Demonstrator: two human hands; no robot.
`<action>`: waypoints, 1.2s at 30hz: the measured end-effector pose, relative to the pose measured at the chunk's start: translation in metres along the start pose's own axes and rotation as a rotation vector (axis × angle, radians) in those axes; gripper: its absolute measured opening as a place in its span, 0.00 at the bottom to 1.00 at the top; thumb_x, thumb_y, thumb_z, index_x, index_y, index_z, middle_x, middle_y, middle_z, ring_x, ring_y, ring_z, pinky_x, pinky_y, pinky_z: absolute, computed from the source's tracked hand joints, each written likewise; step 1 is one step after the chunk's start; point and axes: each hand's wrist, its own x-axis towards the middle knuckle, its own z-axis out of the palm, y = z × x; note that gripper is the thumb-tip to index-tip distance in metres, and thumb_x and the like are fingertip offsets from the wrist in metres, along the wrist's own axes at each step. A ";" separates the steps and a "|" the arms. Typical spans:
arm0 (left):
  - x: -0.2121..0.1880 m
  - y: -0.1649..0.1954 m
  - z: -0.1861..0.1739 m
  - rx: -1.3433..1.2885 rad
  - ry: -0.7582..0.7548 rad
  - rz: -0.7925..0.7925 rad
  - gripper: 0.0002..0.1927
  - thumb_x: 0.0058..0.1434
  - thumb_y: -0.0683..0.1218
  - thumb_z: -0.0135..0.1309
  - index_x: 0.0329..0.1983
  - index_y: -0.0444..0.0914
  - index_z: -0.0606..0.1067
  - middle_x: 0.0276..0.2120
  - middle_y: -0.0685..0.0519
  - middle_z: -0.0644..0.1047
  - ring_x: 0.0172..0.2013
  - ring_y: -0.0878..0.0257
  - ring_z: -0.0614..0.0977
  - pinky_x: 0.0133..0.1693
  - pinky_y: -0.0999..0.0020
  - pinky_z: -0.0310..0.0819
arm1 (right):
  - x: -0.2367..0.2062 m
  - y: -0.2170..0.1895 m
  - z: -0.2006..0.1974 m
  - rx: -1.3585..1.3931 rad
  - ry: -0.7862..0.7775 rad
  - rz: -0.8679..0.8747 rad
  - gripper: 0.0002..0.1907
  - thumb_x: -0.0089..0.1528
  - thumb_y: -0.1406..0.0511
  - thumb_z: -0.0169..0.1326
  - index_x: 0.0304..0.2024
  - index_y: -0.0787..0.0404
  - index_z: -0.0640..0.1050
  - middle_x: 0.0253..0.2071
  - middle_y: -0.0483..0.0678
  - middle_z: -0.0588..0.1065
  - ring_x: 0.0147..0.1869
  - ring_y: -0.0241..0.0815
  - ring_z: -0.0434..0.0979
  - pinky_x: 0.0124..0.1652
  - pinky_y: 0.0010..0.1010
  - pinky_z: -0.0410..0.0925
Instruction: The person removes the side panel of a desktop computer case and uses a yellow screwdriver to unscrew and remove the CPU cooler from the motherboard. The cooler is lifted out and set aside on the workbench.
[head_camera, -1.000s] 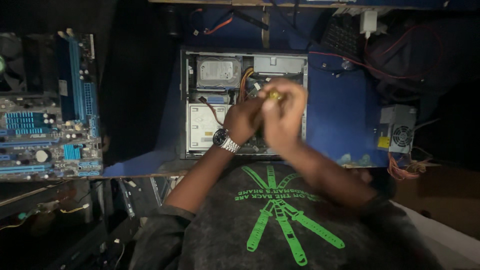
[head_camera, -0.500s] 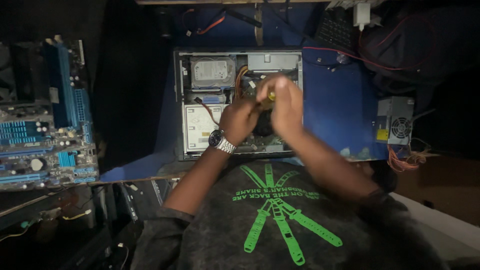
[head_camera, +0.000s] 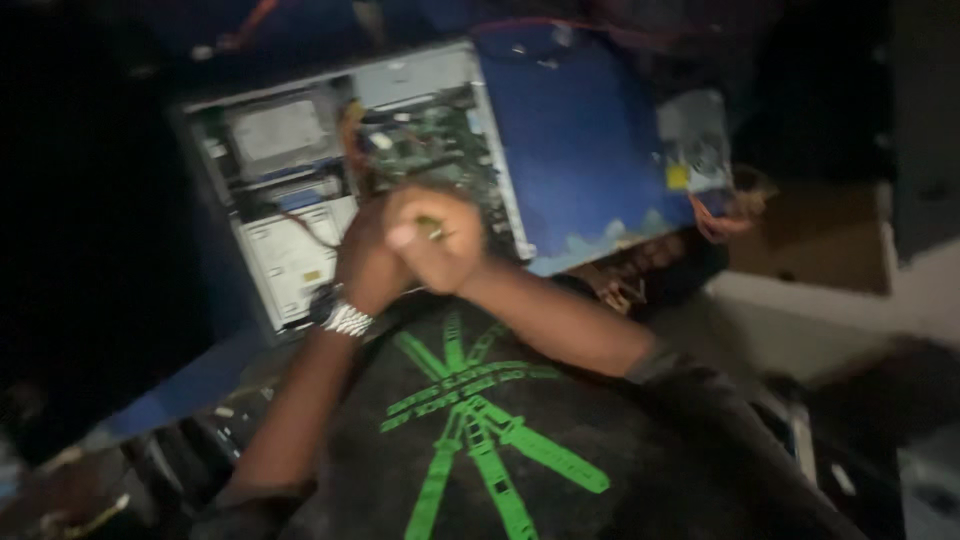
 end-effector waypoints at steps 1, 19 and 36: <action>-0.004 -0.004 -0.001 -0.014 -0.031 0.016 0.12 0.57 0.43 0.57 0.45 0.38 0.76 0.44 0.41 0.79 0.47 0.43 0.80 0.47 0.50 0.74 | -0.004 0.000 0.005 0.045 -0.018 -0.051 0.12 0.70 0.64 0.53 0.34 0.65 0.71 0.34 0.47 0.72 0.37 0.38 0.71 0.38 0.28 0.66; -0.027 -0.045 0.012 -0.531 0.032 -0.472 0.11 0.69 0.47 0.51 0.50 0.37 0.72 0.40 0.49 0.79 0.40 0.60 0.82 0.41 0.65 0.76 | 0.012 0.005 0.027 -0.297 -0.023 -0.035 0.18 0.62 0.57 0.65 0.30 0.56 0.70 0.28 0.43 0.70 0.30 0.35 0.70 0.31 0.27 0.64; -0.006 -0.054 0.006 0.156 0.051 -0.279 0.10 0.61 0.49 0.60 0.39 0.39 0.77 0.33 0.44 0.80 0.34 0.46 0.83 0.34 0.53 0.74 | 0.058 0.006 0.013 -0.153 -0.188 -0.047 0.19 0.72 0.55 0.51 0.34 0.63 0.70 0.31 0.44 0.68 0.33 0.32 0.66 0.34 0.27 0.63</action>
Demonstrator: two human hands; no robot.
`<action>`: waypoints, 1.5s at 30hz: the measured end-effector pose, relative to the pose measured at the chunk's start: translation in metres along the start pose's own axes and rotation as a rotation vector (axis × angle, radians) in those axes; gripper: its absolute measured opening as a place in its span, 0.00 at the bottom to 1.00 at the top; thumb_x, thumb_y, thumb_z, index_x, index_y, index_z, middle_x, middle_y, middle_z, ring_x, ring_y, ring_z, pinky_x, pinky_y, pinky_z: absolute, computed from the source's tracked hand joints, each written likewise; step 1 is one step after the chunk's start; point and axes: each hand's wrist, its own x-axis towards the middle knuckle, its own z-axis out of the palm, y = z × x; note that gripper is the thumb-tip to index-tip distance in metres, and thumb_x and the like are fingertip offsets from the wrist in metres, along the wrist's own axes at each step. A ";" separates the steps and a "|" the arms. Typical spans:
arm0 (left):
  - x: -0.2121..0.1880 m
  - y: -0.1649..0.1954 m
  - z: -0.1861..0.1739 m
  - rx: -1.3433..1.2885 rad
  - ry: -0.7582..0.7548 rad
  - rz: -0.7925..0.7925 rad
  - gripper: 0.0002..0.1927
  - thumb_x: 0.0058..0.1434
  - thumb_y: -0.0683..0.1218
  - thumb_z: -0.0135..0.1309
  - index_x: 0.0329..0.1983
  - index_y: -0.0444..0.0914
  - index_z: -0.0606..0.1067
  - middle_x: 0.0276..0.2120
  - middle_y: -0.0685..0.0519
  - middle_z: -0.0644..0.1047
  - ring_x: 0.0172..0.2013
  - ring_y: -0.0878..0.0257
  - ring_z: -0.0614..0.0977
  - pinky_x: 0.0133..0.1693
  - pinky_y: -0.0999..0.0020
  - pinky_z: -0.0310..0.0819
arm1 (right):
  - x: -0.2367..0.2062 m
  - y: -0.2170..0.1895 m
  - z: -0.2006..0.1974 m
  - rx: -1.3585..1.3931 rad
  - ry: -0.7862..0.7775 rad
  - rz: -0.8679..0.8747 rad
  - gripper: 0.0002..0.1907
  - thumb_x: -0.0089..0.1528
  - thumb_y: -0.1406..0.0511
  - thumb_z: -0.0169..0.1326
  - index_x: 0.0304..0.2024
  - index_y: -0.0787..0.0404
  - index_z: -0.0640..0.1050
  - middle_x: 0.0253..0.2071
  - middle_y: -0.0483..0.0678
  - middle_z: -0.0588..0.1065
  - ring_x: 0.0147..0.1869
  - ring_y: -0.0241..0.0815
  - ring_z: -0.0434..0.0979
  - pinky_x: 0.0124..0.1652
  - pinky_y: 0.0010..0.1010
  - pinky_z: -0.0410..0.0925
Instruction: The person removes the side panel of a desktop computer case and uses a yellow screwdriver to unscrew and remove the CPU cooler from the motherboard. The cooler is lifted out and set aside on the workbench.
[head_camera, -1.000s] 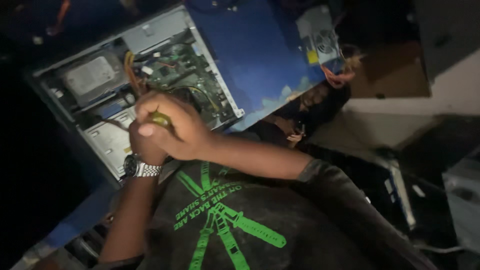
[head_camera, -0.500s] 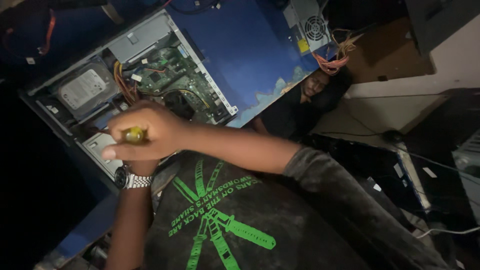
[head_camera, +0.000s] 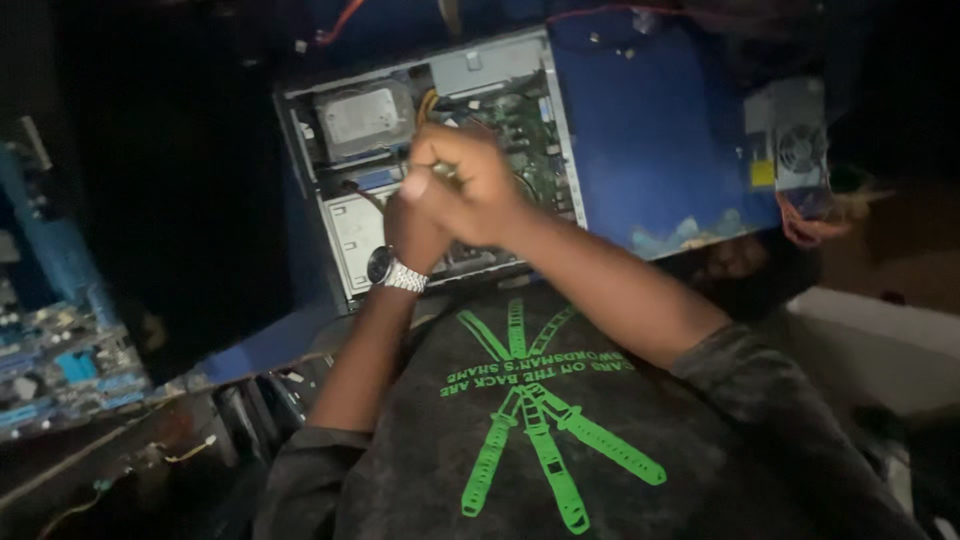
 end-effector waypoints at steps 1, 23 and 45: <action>-0.001 0.003 -0.001 0.011 0.014 0.084 0.10 0.58 0.47 0.61 0.40 0.38 0.77 0.34 0.42 0.80 0.35 0.42 0.82 0.35 0.51 0.74 | 0.005 0.008 -0.008 0.016 -0.034 0.045 0.21 0.73 0.55 0.50 0.31 0.62 0.71 0.30 0.43 0.69 0.32 0.31 0.67 0.33 0.26 0.62; -0.003 0.049 -0.041 -0.295 0.045 0.182 0.10 0.68 0.42 0.53 0.52 0.37 0.74 0.46 0.42 0.79 0.46 0.42 0.81 0.45 0.52 0.76 | 0.001 -0.053 -0.023 0.153 -0.065 0.201 0.18 0.72 0.63 0.52 0.28 0.63 0.68 0.28 0.45 0.69 0.31 0.33 0.65 0.33 0.27 0.60; -0.026 0.026 -0.014 -0.338 -0.158 0.223 0.09 0.65 0.45 0.57 0.48 0.40 0.77 0.39 0.45 0.80 0.41 0.47 0.83 0.42 0.54 0.76 | -0.039 -0.040 -0.020 0.197 -0.062 0.361 0.18 0.72 0.65 0.50 0.27 0.64 0.69 0.26 0.44 0.70 0.30 0.31 0.66 0.32 0.26 0.61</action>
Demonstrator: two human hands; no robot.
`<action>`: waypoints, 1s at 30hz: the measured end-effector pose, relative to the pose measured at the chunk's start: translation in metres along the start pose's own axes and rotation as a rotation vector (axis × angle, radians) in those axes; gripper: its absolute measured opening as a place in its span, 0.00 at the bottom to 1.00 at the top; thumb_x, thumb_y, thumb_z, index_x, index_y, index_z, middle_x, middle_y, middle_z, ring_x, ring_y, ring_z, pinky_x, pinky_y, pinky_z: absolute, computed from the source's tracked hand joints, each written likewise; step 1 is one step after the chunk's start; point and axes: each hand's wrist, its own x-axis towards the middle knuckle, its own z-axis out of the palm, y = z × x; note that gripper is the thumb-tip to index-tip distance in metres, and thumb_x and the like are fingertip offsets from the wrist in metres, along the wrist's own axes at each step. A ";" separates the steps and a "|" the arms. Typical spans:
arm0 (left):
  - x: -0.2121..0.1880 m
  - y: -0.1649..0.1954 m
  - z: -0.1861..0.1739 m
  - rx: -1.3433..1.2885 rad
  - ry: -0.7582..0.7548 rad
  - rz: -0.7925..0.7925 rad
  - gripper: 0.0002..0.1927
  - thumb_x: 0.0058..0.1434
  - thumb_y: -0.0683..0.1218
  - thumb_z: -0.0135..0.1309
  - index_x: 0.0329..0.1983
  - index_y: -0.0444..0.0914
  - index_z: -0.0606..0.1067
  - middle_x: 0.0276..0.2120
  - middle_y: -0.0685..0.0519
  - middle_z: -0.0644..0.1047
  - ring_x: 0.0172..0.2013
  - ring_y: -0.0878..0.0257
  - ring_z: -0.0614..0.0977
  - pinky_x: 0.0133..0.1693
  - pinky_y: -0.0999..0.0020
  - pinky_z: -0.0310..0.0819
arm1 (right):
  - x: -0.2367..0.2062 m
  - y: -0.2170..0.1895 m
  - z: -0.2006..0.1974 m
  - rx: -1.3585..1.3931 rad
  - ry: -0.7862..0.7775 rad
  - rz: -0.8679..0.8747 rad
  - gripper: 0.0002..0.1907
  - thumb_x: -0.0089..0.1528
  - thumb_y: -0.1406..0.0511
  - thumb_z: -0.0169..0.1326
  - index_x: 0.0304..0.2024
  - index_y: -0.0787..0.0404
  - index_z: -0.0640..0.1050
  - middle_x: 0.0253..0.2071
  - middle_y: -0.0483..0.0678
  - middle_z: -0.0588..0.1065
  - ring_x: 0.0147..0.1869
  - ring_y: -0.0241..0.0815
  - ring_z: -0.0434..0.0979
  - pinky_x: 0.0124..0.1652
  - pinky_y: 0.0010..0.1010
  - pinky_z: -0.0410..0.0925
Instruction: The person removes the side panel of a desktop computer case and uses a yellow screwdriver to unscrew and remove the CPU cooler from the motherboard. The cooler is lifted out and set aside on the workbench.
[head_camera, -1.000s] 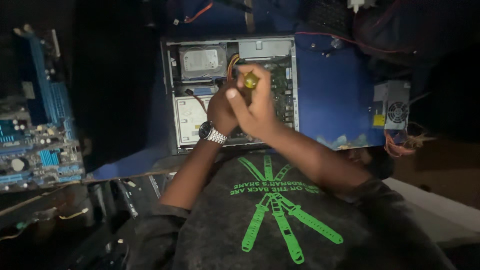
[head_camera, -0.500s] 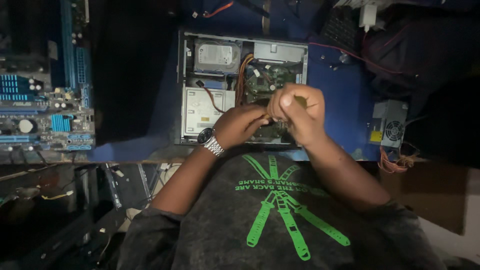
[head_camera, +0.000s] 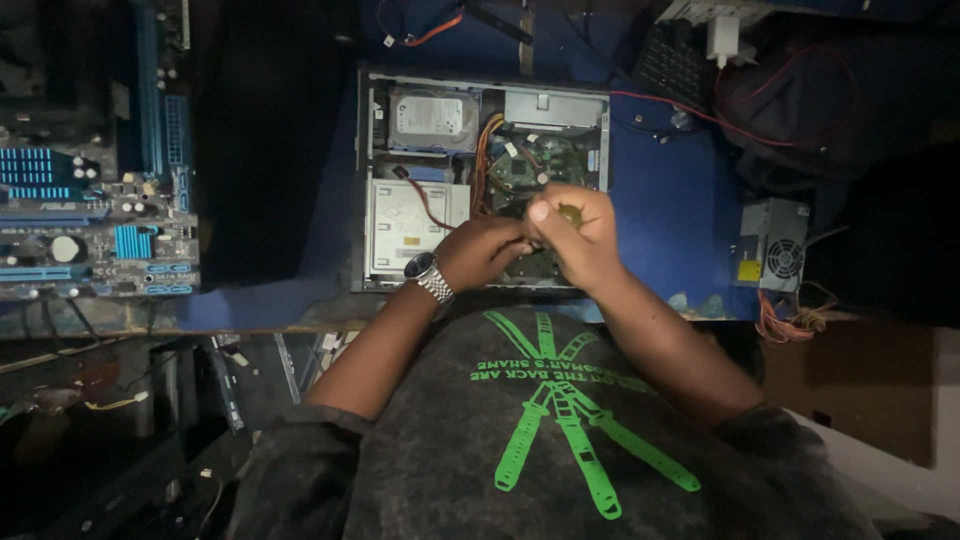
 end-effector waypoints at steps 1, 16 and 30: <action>0.000 -0.001 0.000 0.008 -0.010 -0.015 0.09 0.65 0.46 0.57 0.47 0.40 0.77 0.39 0.45 0.80 0.41 0.47 0.83 0.42 0.54 0.76 | 0.000 0.001 0.000 0.000 0.001 -0.002 0.18 0.71 0.65 0.50 0.27 0.64 0.69 0.26 0.45 0.70 0.30 0.31 0.66 0.32 0.26 0.61; -0.002 0.000 -0.006 -0.019 0.009 0.037 0.09 0.64 0.48 0.58 0.44 0.39 0.77 0.39 0.46 0.81 0.41 0.46 0.83 0.43 0.54 0.76 | -0.005 -0.001 0.005 0.013 -0.039 0.001 0.16 0.72 0.65 0.50 0.29 0.65 0.70 0.29 0.46 0.70 0.32 0.32 0.66 0.34 0.26 0.61; -0.002 0.001 -0.006 0.052 0.017 -0.020 0.10 0.61 0.50 0.61 0.41 0.41 0.79 0.35 0.48 0.82 0.36 0.49 0.84 0.39 0.55 0.77 | -0.006 -0.007 0.011 -0.067 -0.059 -0.058 0.10 0.71 0.68 0.51 0.34 0.65 0.71 0.33 0.48 0.71 0.35 0.33 0.69 0.37 0.27 0.66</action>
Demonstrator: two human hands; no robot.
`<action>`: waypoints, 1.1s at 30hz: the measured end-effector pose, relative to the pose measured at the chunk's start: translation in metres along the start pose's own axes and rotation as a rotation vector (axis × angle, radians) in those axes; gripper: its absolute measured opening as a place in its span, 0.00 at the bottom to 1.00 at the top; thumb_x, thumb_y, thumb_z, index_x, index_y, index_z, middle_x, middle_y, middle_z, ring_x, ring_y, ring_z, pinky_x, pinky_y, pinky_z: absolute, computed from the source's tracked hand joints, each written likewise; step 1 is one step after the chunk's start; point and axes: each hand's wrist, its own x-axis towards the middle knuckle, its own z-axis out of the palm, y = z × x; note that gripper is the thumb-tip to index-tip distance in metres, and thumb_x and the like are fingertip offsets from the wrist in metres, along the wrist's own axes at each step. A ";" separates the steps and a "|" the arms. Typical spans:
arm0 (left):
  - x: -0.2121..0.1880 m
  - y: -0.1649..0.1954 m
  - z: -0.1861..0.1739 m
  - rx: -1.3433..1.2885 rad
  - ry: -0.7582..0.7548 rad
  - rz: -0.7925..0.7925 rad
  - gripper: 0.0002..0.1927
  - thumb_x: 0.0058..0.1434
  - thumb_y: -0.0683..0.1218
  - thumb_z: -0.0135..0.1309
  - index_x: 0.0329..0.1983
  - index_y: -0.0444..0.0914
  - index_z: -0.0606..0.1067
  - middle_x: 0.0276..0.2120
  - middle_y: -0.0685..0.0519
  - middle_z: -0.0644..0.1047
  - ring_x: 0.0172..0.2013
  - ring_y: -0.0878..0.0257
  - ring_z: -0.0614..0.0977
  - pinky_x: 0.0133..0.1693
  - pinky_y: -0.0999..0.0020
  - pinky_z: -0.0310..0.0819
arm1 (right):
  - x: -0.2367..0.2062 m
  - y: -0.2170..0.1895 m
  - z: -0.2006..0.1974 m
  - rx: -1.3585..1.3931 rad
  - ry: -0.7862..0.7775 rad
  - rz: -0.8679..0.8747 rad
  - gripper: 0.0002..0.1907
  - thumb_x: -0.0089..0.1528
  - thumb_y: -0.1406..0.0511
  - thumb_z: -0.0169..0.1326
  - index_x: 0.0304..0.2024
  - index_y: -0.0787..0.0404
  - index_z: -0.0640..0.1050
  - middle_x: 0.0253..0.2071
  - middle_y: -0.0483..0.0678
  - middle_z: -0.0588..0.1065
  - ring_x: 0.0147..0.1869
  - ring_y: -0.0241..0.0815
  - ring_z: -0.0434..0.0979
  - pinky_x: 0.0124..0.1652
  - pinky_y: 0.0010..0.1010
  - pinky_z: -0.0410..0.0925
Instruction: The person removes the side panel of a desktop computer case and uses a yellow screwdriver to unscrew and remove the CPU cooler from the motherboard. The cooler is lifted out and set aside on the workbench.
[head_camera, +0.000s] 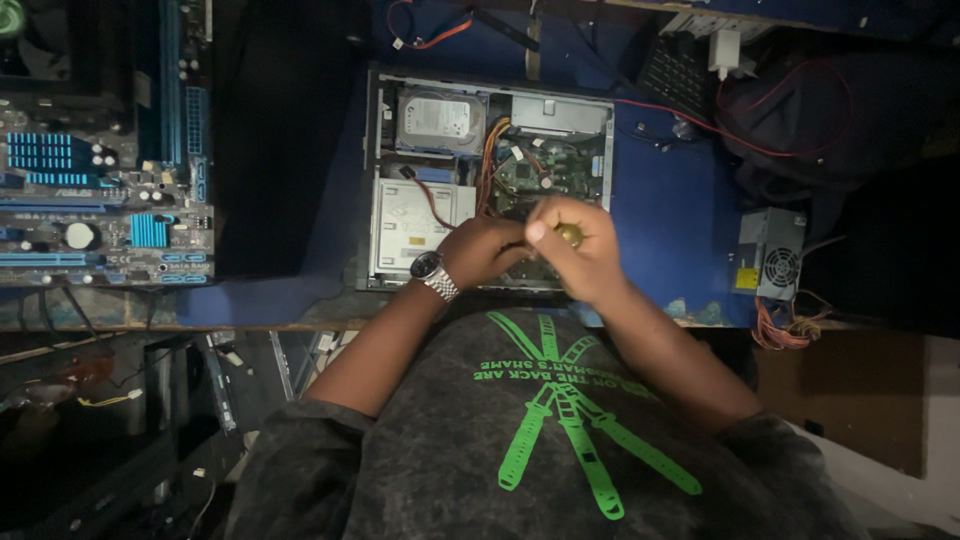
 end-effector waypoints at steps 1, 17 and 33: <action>0.000 0.000 0.002 0.012 0.011 -0.024 0.11 0.61 0.50 0.62 0.40 0.40 0.79 0.35 0.48 0.82 0.36 0.49 0.84 0.39 0.55 0.77 | -0.001 -0.002 0.004 -0.047 0.023 -0.037 0.08 0.71 0.69 0.51 0.37 0.66 0.71 0.36 0.49 0.72 0.37 0.34 0.70 0.38 0.27 0.67; -0.004 0.009 0.002 0.040 0.071 -0.041 0.10 0.58 0.48 0.62 0.42 0.42 0.80 0.37 0.47 0.81 0.39 0.47 0.83 0.40 0.54 0.76 | 0.001 0.024 0.004 0.140 -0.007 -0.286 0.21 0.72 0.61 0.49 0.26 0.64 0.65 0.24 0.48 0.66 0.27 0.38 0.65 0.31 0.32 0.62; -0.008 0.022 0.005 -0.042 0.232 -0.059 0.10 0.56 0.43 0.59 0.41 0.39 0.80 0.33 0.45 0.81 0.34 0.47 0.84 0.35 0.56 0.78 | 0.001 -0.009 0.045 -0.238 0.281 -0.384 0.12 0.71 0.65 0.48 0.41 0.69 0.63 0.38 0.54 0.66 0.40 0.43 0.66 0.42 0.36 0.65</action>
